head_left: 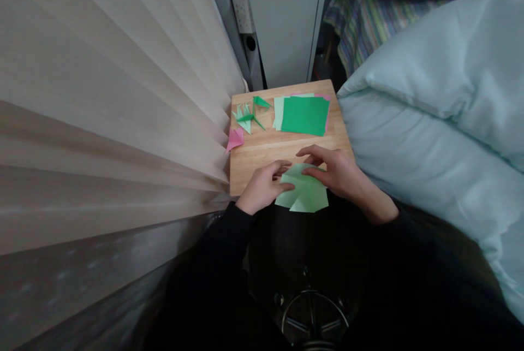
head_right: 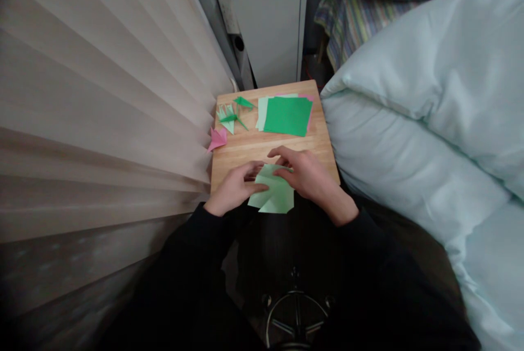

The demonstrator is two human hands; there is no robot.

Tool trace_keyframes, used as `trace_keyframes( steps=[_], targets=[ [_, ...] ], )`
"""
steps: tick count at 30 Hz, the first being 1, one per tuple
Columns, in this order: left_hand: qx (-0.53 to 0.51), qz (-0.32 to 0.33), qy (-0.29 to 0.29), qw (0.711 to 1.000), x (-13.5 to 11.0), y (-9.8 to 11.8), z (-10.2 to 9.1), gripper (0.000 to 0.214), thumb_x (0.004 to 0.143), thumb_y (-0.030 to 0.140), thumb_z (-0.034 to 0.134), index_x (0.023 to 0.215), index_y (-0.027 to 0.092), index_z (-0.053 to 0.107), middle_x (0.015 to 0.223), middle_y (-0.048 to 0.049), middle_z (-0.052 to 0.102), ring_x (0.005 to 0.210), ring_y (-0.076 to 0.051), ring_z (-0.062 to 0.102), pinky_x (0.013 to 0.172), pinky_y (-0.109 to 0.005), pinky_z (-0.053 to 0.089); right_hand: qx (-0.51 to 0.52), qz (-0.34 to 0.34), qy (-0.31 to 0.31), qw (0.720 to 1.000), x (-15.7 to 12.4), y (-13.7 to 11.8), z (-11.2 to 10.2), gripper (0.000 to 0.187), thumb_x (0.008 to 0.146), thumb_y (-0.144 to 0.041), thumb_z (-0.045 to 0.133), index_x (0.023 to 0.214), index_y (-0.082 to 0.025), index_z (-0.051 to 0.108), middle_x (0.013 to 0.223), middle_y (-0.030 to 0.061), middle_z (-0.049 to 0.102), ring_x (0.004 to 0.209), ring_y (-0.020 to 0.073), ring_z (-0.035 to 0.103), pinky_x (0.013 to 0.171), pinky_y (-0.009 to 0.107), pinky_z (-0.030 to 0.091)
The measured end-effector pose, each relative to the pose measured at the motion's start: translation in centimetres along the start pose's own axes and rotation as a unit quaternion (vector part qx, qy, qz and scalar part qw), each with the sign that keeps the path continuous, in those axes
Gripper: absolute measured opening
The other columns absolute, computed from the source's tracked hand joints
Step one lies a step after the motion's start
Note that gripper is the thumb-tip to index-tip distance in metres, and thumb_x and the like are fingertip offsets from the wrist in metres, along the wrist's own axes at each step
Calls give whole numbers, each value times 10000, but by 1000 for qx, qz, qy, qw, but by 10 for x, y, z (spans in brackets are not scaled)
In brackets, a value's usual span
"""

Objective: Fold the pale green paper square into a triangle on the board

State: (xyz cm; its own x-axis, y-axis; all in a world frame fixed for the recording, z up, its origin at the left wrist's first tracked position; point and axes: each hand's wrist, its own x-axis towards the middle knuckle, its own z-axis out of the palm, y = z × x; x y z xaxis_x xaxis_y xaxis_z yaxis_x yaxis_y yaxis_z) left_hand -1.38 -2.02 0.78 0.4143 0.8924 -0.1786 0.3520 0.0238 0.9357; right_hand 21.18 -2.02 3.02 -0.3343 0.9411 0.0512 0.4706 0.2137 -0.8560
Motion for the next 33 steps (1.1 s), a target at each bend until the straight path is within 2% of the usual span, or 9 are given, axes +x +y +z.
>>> trace_keyframes(
  steps=[2,4,9,14,20,23,26,30,33],
  targets=[
    [-56,-20,-67,996,0,3,1,310,767,233,833,1063,182,753,1010,-87,789,895,-245,747,854,-412,591,50,0,1,999,0,-2,0,246,885,-219,720,1129,-251,708,878,20,785,832,218,751,820,376,590],
    [-88,-30,-101,991,-1,7,0,248,791,289,817,1009,179,770,961,-77,786,831,-233,735,776,-379,588,95,1,1,995,0,-4,0,228,875,-245,737,1102,-244,714,879,21,784,834,214,749,819,374,593],
    [-159,-54,-96,981,-1,10,-3,224,843,368,765,984,195,787,928,-72,784,744,-202,701,642,-305,526,165,19,3,986,0,-10,-2,231,844,-310,790,1052,-233,727,858,17,780,817,208,741,803,373,586],
    [-230,-116,-91,962,-1,10,-3,200,779,302,777,943,187,795,847,-63,782,658,-176,673,592,-277,503,216,42,16,975,3,-16,-8,281,785,-360,842,996,-222,719,847,18,767,800,199,735,722,337,579],
    [-342,-137,-98,924,-3,21,-9,406,692,208,819,1094,184,776,995,-93,807,797,-216,750,705,-309,581,224,50,42,972,3,-12,-16,401,779,-366,832,1106,-259,627,792,-22,723,715,176,704,644,309,557],
    [-369,-137,-78,916,-3,22,-11,466,671,163,822,1132,184,762,1053,-92,804,853,-220,756,755,-313,592,230,56,72,969,3,-8,-17,482,776,-368,823,1162,-292,545,809,-33,701,696,179,697,613,308,551],
    [-393,-140,-40,908,0,18,-11,490,679,144,801,1163,188,739,1127,-109,790,927,-252,758,819,-367,612,218,50,108,969,3,-5,-17,501,786,-367,810,1180,-314,506,848,-23,681,694,190,682,607,329,556],
    [-452,-169,60,874,2,13,-11,378,803,282,779,1162,222,676,1223,-110,755,1072,-271,747,983,-465,595,101,34,231,967,1,-5,-11,393,863,-361,737,1182,-318,512,892,14,655,728,216,662,600,352,554],
    [-489,-173,42,854,1,17,-7,440,866,546,737,1162,236,639,1304,-141,718,1220,-312,697,1036,-531,565,4,18,287,958,-2,-9,-1,322,912,-345,669,1197,-311,524,932,35,645,785,235,665,639,378,587]
  ],
)
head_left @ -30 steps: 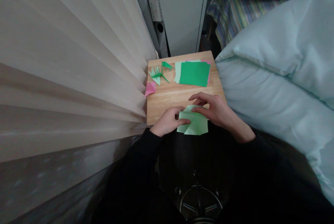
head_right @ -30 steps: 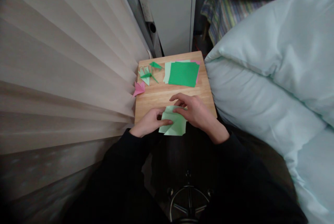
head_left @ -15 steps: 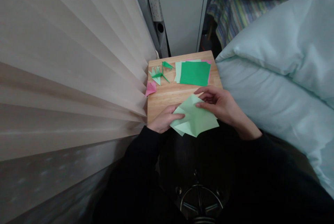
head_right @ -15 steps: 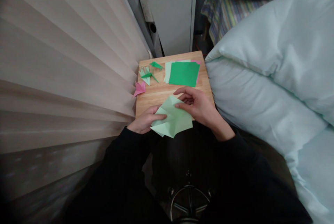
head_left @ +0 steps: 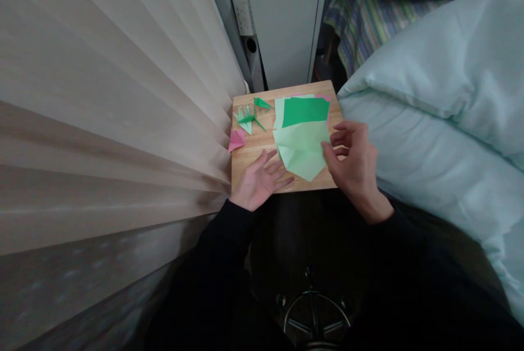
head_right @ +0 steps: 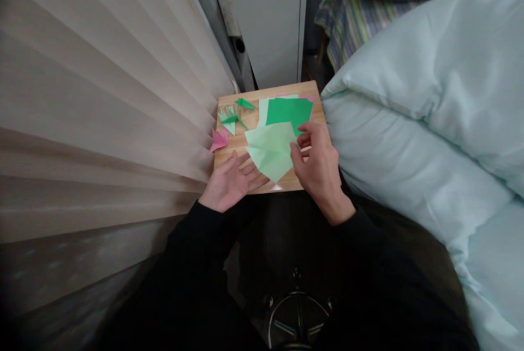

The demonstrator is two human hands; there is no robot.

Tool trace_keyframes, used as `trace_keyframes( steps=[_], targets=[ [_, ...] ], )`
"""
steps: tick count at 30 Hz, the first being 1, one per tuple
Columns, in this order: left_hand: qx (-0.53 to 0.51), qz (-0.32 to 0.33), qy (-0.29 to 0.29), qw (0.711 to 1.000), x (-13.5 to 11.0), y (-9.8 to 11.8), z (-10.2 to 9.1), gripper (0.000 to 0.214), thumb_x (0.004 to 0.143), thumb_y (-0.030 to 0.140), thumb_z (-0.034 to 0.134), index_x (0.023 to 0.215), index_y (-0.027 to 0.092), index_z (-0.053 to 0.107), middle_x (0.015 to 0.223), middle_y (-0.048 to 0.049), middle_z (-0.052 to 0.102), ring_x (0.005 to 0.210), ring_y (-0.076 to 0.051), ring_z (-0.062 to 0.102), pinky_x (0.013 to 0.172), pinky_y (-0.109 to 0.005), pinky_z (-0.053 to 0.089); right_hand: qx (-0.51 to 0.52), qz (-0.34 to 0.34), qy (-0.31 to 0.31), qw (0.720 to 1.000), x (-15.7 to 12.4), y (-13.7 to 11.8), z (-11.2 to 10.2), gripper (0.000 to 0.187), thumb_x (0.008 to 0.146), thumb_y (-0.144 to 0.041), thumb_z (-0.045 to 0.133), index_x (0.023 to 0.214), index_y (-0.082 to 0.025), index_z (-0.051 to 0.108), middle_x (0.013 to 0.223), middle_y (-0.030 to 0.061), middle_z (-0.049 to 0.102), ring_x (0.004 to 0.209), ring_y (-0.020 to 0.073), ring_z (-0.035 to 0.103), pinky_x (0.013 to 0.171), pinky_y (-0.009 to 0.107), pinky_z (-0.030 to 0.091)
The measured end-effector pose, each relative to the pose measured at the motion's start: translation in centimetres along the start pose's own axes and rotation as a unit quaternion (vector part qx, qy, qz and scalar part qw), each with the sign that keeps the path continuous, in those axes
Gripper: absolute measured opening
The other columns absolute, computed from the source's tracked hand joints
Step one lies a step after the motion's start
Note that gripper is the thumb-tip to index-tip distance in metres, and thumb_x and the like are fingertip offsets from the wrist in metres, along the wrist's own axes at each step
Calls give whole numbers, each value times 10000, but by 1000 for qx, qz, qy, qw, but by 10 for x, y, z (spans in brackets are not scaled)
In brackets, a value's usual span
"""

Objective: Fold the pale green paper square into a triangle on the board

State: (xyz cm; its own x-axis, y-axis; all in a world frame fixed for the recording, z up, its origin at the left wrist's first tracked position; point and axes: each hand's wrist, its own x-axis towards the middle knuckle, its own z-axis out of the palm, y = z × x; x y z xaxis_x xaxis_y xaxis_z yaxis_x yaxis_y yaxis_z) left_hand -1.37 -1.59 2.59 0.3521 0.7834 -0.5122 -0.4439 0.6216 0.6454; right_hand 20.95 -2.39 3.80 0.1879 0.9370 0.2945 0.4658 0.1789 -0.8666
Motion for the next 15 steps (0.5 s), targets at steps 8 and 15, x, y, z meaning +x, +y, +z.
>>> trace_keyframes(
  steps=[8,15],
  targets=[
    [34,118,60,991,4,-21,18,589,734,199,862,1257,212,591,1333,-99,713,1232,-252,689,1080,-428,546,76,44,22,996,-18,-11,29,344,890,-316,662,1136,-293,424,870,-5,622,753,188,683,603,321,604],
    [44,172,103,979,13,-22,7,445,832,266,807,1244,220,647,1374,-97,717,1265,-296,689,1082,-472,581,199,150,18,968,-21,-13,34,435,855,-296,704,1118,-315,358,772,-73,537,648,159,666,675,334,614]
  ],
)
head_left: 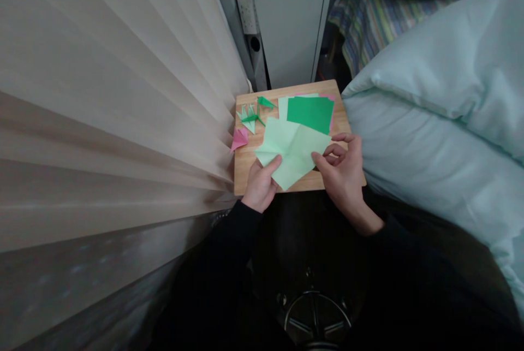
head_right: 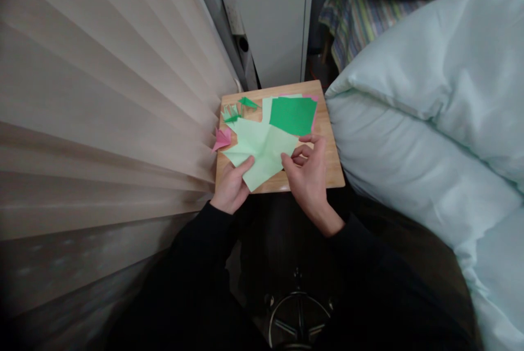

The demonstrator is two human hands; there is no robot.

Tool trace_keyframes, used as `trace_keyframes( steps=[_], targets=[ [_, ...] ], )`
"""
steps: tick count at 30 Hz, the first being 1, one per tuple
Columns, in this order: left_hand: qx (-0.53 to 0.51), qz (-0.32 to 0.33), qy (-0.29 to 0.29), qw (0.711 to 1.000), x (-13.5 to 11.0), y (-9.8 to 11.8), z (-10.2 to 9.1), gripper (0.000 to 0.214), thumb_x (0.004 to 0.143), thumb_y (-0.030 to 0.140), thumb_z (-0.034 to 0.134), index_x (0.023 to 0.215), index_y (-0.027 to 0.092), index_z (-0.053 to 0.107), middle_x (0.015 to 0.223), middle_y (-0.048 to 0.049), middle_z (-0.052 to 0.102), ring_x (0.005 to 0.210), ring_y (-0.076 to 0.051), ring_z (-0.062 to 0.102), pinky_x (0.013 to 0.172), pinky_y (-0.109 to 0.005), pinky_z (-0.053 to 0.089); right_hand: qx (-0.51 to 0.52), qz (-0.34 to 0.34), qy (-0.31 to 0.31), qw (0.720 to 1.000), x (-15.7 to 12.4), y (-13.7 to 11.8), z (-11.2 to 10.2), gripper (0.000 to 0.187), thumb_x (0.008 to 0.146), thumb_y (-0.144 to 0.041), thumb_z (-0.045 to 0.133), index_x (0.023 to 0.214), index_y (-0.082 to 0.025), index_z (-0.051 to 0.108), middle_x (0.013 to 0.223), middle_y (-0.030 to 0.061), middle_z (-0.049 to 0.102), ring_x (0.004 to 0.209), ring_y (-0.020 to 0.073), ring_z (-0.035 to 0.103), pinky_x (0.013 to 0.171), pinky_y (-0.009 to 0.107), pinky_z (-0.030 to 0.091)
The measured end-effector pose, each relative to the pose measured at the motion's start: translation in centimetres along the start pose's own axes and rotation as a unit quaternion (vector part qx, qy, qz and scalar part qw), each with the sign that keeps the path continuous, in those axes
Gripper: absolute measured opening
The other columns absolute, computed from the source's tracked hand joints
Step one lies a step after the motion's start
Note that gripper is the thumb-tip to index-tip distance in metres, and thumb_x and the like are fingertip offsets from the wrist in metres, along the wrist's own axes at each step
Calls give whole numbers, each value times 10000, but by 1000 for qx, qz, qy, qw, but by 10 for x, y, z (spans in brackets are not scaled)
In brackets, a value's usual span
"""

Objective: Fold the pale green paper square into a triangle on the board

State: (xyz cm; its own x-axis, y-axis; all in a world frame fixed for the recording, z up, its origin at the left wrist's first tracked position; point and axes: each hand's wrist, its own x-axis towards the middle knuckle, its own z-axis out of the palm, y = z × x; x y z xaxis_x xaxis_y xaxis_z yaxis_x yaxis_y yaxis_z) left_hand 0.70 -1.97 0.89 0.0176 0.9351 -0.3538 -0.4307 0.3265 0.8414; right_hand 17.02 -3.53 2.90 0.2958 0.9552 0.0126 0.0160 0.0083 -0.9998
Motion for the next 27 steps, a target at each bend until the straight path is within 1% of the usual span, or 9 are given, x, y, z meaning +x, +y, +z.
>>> trace_keyframes(
  steps=[3,5,10,15,17,20,23,25,27],
  targets=[
    [-2,6,18,1000,3,2,-3,421,866,284,786,1263,221,659,1389,-99,714,1292,-300,676,1105,-479,572,31,13,3,999,0,0,0,452,839,-280,710,1117,-312,355,756,-91,539,624,146,663,653,315,609],
    [-16,17,18,1000,3,4,-4,427,877,268,778,1285,225,660,1384,-94,719,1309,-290,667,1127,-465,558,59,26,5,998,1,0,-1,472,818,-277,726,1110,-308,357,745,-103,555,617,138,662,649,308,618],
    [-71,38,20,997,1,16,-2,515,856,214,795,1345,229,637,1352,-92,741,1327,-278,659,1139,-430,544,105,67,11,992,7,4,-6,562,741,-298,805,1100,-300,372,683,-141,593,592,135,675,683,342,660],
    [-101,24,14,994,0,21,-3,396,846,272,810,1216,183,700,1339,-107,746,1350,-292,641,1163,-425,519,133,109,-6,985,10,9,-9,631,679,-320,861,1089,-297,383,620,-151,627,566,147,690,720,375,668],
    [-90,35,13,995,1,20,-5,410,817,282,836,1195,187,709,1331,-102,750,1351,-298,639,1160,-426,518,140,122,-15,983,10,11,-8,646,665,-334,868,1083,-299,378,602,-147,633,567,159,694,732,400,671],
    [-51,55,15,997,3,16,-8,501,743,260,889,1202,193,701,1319,-102,754,1307,-307,665,1148,-452,520,122,114,-35,985,9,11,-8,659,674,-367,877,1105,-300,384,714,-81,720,668,209,750,755,435,665],
    [-3,67,12,998,3,11,-10,590,667,235,926,1209,177,700,1277,-107,769,1224,-300,707,1124,-471,528,61,70,-50,994,7,8,-11,671,707,-399,888,1173,-304,413,869,11,774,794,277,786,766,454,648],
    [28,58,6,998,3,9,-11,598,638,234,939,1190,164,719,1246,-112,780,1180,-303,726,1106,-479,539,26,47,-57,997,6,6,-13,667,738,-423,877,1213,-308,424,860,32,772,791,299,784,744,453,636],
    [55,35,9,998,3,7,-12,570,629,262,953,1147,148,745,1208,-125,791,1132,-320,741,1076,-502,558,10,40,-70,997,5,5,-13,654,763,-441,860,1232,-314,422,824,32,763,746,301,773,691,439,622]
  ],
)
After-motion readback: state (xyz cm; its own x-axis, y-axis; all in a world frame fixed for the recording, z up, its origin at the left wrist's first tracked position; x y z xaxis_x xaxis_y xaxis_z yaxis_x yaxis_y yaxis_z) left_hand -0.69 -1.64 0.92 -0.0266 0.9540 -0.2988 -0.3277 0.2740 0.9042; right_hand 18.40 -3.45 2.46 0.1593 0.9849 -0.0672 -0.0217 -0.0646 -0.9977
